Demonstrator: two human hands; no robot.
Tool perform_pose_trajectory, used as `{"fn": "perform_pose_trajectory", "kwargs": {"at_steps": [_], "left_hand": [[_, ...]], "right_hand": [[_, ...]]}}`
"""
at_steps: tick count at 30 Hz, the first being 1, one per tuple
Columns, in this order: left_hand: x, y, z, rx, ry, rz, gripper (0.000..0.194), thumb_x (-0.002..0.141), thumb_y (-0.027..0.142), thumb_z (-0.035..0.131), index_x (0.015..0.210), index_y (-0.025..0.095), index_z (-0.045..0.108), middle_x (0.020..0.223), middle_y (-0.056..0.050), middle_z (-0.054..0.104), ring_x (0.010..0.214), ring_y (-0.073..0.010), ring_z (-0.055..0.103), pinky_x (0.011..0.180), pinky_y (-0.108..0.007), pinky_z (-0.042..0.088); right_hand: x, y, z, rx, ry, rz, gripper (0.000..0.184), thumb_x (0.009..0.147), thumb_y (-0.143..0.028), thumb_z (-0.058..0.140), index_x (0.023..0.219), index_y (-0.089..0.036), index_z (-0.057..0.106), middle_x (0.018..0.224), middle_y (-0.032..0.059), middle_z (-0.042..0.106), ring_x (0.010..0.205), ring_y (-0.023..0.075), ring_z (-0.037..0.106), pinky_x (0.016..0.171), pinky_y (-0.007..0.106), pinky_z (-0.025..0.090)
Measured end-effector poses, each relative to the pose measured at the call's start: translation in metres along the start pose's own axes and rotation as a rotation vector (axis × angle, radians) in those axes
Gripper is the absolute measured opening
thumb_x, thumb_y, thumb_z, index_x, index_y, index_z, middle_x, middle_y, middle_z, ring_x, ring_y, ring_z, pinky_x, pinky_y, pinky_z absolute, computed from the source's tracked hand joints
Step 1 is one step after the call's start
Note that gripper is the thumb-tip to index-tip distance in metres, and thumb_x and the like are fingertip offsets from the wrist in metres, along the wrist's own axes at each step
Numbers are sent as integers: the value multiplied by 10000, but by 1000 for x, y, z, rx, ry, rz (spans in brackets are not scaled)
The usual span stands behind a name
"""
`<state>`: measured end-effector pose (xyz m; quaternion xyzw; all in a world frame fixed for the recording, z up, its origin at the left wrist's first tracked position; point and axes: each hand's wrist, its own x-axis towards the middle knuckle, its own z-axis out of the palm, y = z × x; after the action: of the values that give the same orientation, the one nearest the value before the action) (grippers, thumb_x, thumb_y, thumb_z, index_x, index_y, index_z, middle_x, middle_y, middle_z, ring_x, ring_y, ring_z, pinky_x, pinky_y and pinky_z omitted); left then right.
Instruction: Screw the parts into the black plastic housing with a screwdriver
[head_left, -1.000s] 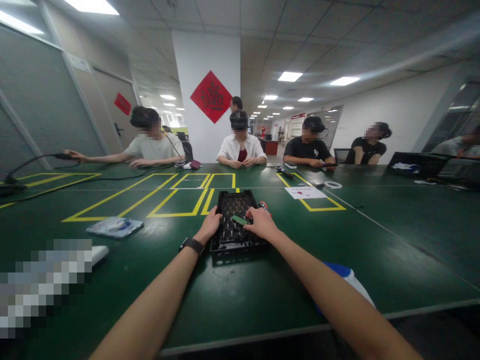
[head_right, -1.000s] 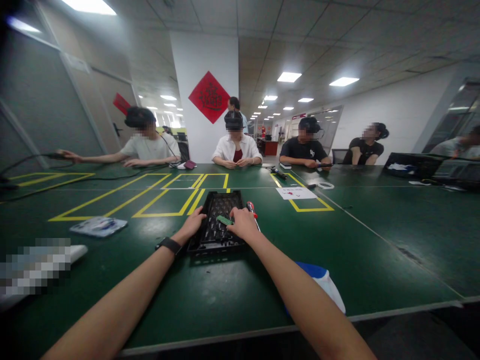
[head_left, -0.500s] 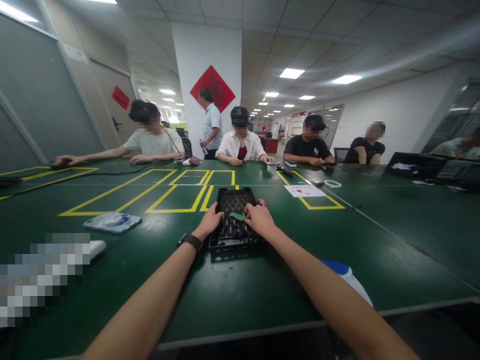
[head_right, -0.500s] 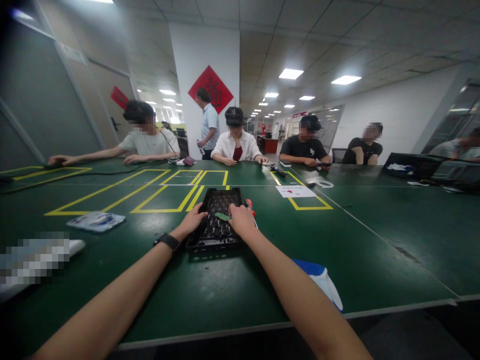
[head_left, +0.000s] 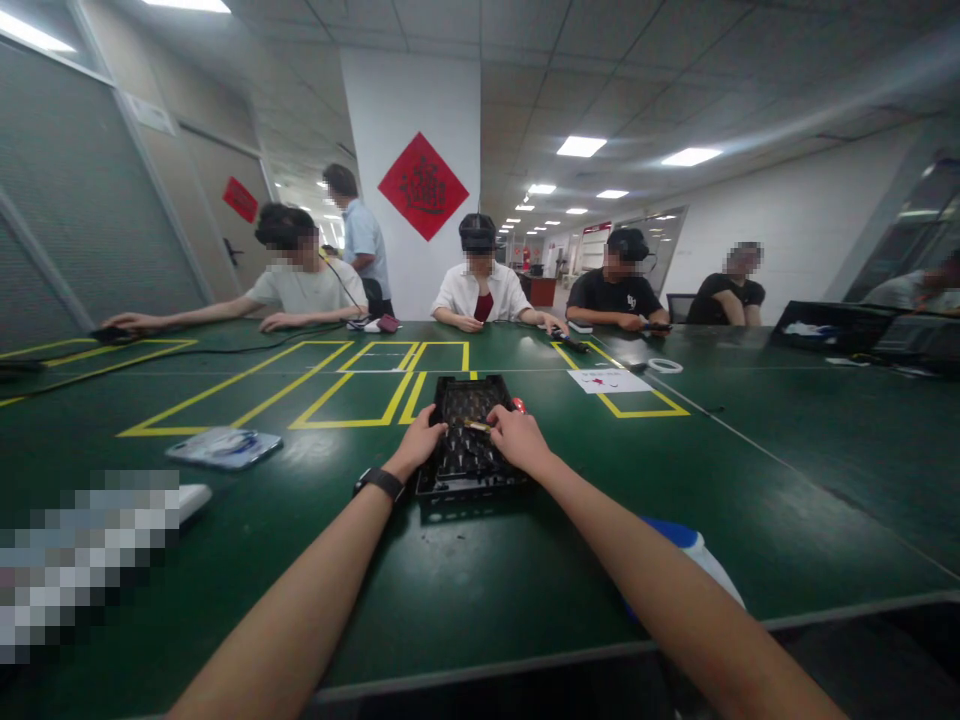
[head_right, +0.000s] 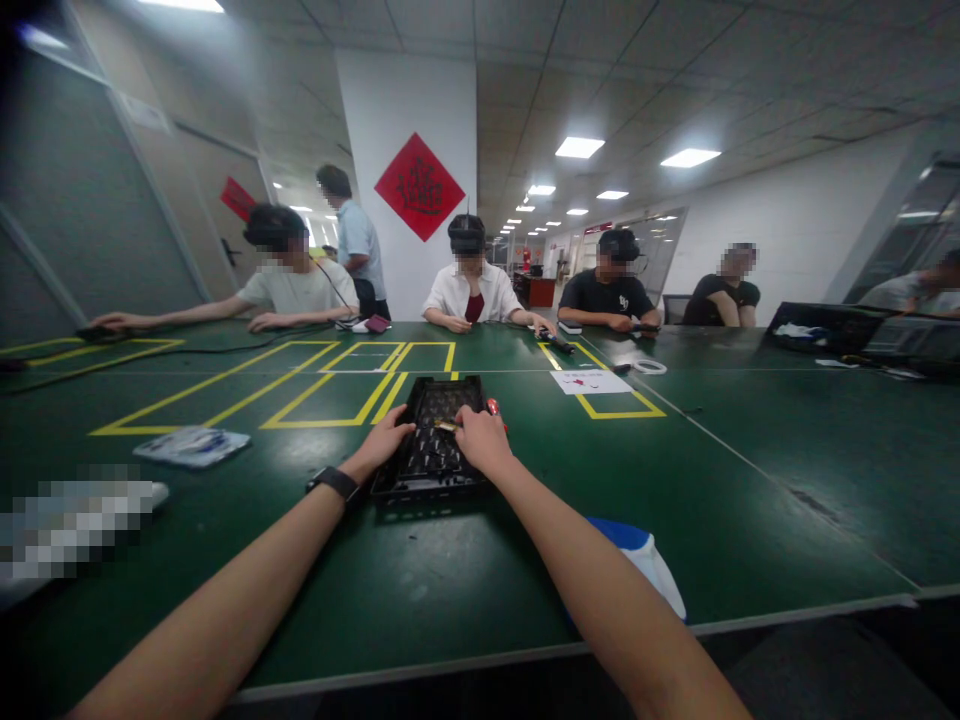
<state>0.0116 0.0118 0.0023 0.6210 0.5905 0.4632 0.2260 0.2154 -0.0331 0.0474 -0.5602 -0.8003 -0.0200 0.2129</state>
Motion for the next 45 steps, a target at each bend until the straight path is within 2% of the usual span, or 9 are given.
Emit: {"fn": "perform_pose_trajectory", "kwargs": {"at_steps": [5,9,12,16,22,28,33,39,45], "left_hand": [[0,0,-1,-16,-17,-24,503,761,219,547,1251,131,473,1367,-120,436,1259,-212,404,1063,-323,289],[1,-1,-1,5,-14,-3,500,765,226,545,1246,106,478,1355,-140,446,1251,-224,412,1054,-325,300],[4,-4,0,-2,-13,-14,505,758,224,553,1245,113,479,1350,-139,451,1244,-224,422,1054,-329,300],[7,-8,2,-19,-10,-12,525,753,229,560,1256,116,466,1349,-137,453,1245,-219,419,1062,-330,285],[6,-6,0,-37,-18,-39,524,746,261,568,1244,121,481,1363,-136,436,1257,-230,403,1065,-332,280],[2,-3,-1,-90,-36,-55,556,748,274,558,1274,128,453,1392,-122,400,1282,-229,367,1081,-331,250],[1,-3,0,-118,-33,0,545,741,255,558,1267,143,468,1370,-104,435,1262,-228,392,1065,-333,276],[1,-1,-2,-83,-49,23,449,749,256,536,1185,150,556,1294,-86,518,1207,-223,453,1045,-322,305],[4,-6,-1,-71,-72,31,396,739,275,537,1109,155,610,1203,-78,586,1147,-224,496,1021,-342,330]], "right_hand": [[0,3,2,45,-7,38,214,825,-176,433,984,-213,571,889,34,664,835,157,584,784,272,367],[-2,1,0,-14,-31,36,177,818,-255,482,928,-198,608,908,58,652,879,183,561,805,300,362],[-4,-2,-2,-76,-12,-96,250,838,-359,480,985,-214,620,992,74,631,991,208,515,893,348,321],[-5,-4,-5,-120,-71,-314,269,849,-342,472,1069,-266,609,1060,64,615,1050,214,488,911,356,310],[-3,-4,-4,-129,-110,-236,210,805,-358,543,940,-224,631,928,61,650,919,206,549,818,314,361],[-1,-5,-2,-189,-134,-262,348,808,-400,543,1140,-299,567,1038,61,633,976,223,551,827,327,370],[-2,-8,-5,-224,-148,-248,266,879,-278,416,1062,-274,610,1001,61,641,980,206,552,823,319,371],[-3,-9,-7,-225,-174,-311,323,862,-367,446,1162,-316,552,1071,65,602,1010,226,531,813,331,386],[-2,-9,-6,-228,-187,-315,304,855,-322,458,1139,-319,564,1062,60,588,1003,223,524,811,333,395]]}}
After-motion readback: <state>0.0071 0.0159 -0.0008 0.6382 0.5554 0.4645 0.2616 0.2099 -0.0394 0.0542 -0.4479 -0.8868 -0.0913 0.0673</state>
